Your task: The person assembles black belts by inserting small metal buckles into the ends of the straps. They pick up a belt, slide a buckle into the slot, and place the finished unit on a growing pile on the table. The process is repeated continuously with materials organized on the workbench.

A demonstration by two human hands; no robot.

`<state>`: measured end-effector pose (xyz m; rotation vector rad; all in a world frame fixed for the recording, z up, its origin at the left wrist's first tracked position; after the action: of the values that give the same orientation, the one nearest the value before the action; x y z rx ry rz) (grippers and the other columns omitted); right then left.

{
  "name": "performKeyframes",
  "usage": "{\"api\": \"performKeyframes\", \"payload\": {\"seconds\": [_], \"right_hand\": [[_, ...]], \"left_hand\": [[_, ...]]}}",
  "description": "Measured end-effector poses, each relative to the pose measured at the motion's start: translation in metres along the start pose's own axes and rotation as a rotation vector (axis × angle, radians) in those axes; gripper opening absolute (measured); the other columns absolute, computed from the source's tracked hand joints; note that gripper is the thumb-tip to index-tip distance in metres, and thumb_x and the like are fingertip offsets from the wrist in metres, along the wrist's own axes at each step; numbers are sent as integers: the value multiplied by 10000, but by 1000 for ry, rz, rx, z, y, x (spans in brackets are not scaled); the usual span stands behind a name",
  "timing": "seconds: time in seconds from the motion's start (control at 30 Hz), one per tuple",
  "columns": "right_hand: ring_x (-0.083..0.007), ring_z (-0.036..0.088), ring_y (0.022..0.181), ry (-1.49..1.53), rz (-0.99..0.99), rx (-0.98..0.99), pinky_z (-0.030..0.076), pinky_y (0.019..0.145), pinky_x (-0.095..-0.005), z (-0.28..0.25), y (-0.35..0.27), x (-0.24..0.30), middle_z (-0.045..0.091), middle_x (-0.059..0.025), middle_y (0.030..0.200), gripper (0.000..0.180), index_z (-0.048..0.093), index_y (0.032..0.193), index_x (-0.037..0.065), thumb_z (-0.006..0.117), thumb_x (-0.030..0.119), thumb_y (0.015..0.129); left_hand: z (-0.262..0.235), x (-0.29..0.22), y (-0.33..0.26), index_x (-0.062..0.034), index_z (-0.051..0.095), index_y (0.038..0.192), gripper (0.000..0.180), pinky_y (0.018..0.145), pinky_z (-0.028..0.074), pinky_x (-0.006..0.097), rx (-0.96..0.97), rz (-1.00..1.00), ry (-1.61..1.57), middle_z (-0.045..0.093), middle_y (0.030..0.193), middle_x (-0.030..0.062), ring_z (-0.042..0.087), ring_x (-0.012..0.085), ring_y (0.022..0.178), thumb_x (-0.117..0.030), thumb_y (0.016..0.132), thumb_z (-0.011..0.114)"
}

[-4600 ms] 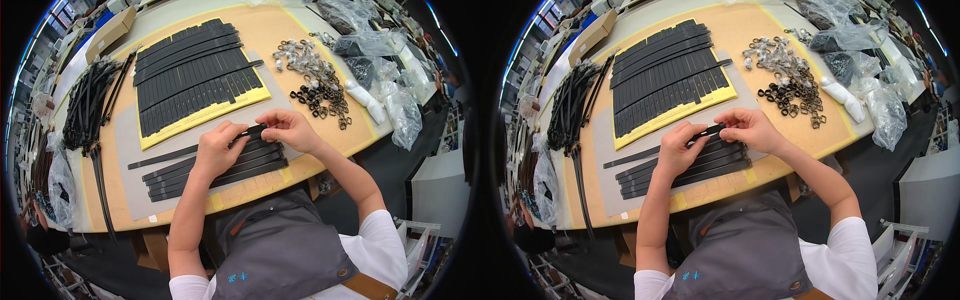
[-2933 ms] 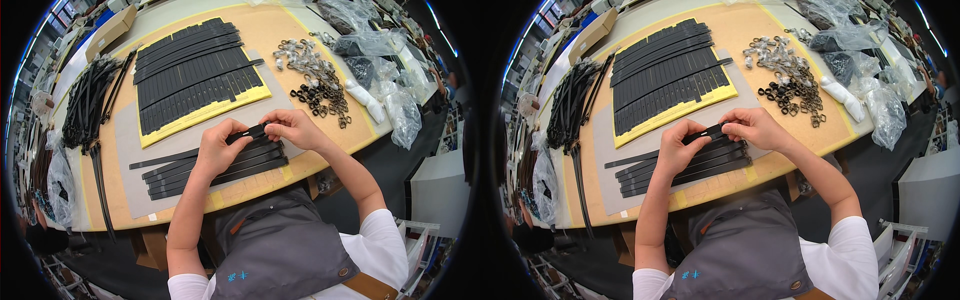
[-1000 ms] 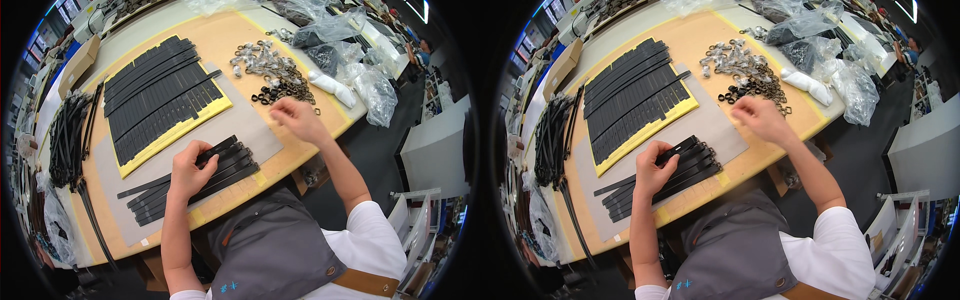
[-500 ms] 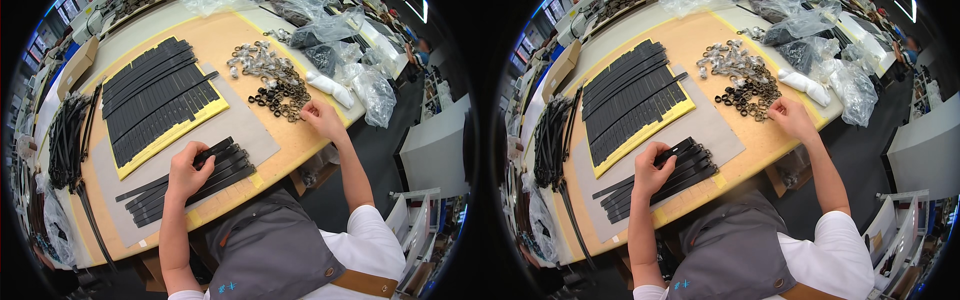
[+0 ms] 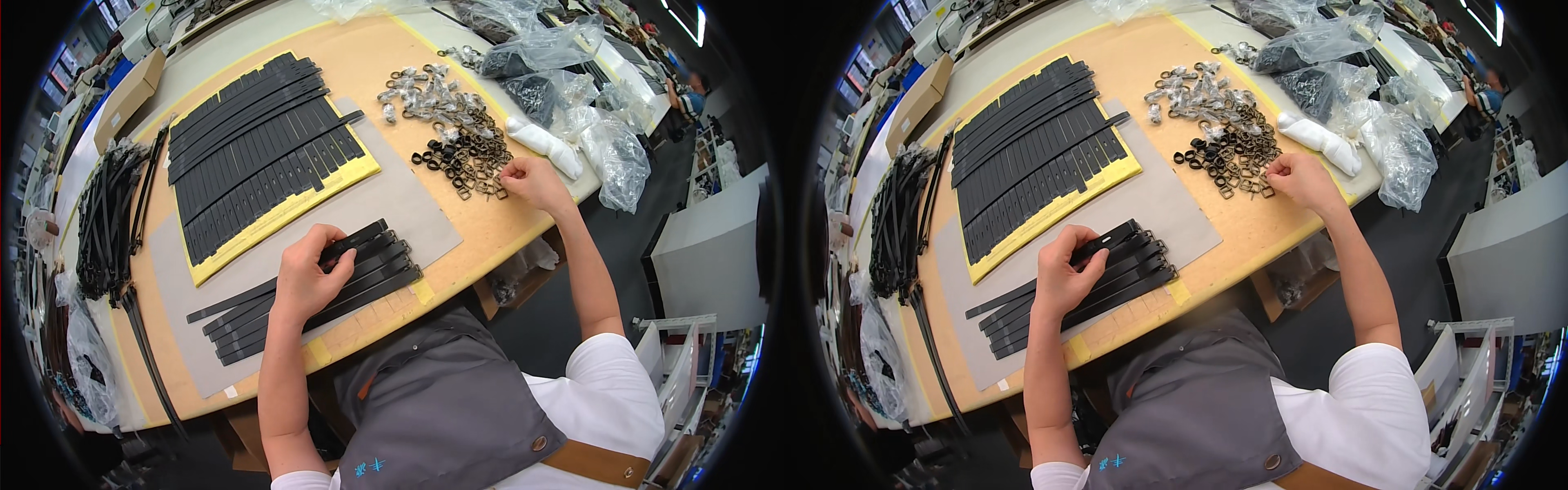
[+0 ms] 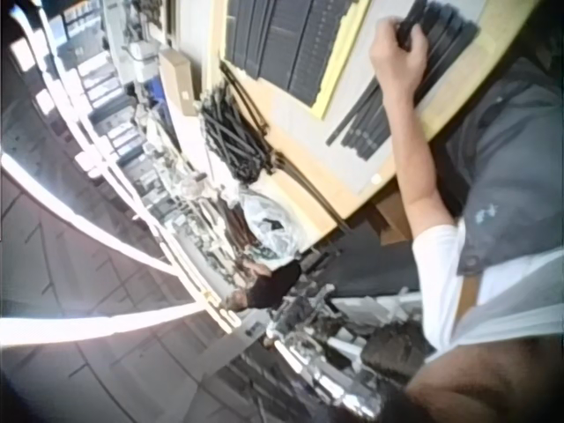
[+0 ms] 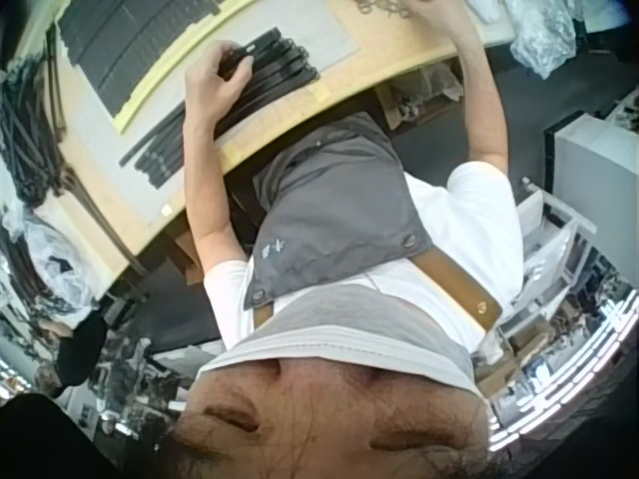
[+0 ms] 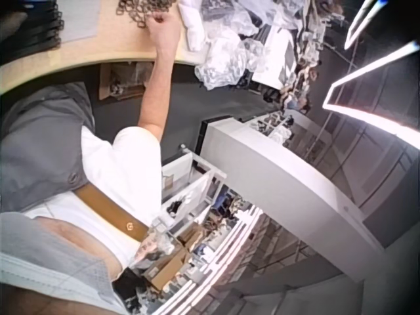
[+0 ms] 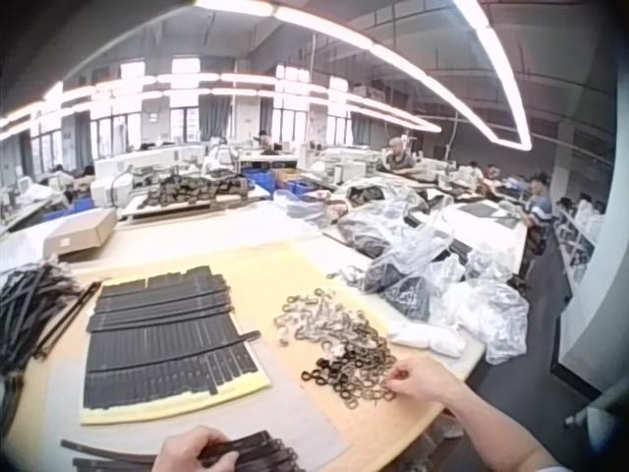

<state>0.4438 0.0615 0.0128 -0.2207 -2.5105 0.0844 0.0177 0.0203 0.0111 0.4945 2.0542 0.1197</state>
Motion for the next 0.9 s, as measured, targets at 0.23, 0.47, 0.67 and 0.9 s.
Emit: {"api": "performKeyframes", "payload": {"seconds": [0.23, 0.47, 0.67, 0.9], "right_hand": [[-86, 656, 717, -23, -3, 33, 522, 644, -270, 5, 1, 11, 729, -34, 809, 179, 764, 968, 0, 795, 158, 891], [-64, 653, 712, 386, -114, 82, 533, 627, -242, 16, 2, 15, 664, 2, 734, 110, 702, 988, 28, 747, 127, 968], [-78, 688, 722, 650, -260, 515, 568, 640, -248, 44, -34, 97, 695, -17, 800, 83, 635, 1044, 38, 676, 110, 1037], [-140, 733, 870, 504, -641, 781, 586, 789, -305, 75, -39, 159, 723, -66, 915, 59, 597, 1071, 24, 621, 75, 1056]], "left_hand": [[-1, -1, 0, -20, 665, 1012, 205, 629, 519, 267, 7, 19, 6, 684, 777, 69, 637, 137, 659, -63, 861, 797], [-3, -9, 2, -12, 707, 1038, 211, 605, 460, 235, 49, 4, -68, 655, 750, 24, 563, 75, 655, -93, 880, 821], [-2, -7, -2, 0, 727, 1069, 234, 613, 503, 270, 110, 27, -131, 708, 823, 64, 603, 118, 641, -119, 897, 833], [-7, -11, -1, 4, 741, 1040, 215, 601, 458, 243, 127, -11, -138, 687, 787, 34, 551, 73, 654, -131, 896, 827]]}}
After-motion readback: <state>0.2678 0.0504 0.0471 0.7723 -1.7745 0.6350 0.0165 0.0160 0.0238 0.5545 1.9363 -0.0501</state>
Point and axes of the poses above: each hand's wrist, its own y-axis towards the middle knuckle, its own z-axis out of the palm, x = y × z, the point moved 3 cm from there along y, towards the middle knuckle
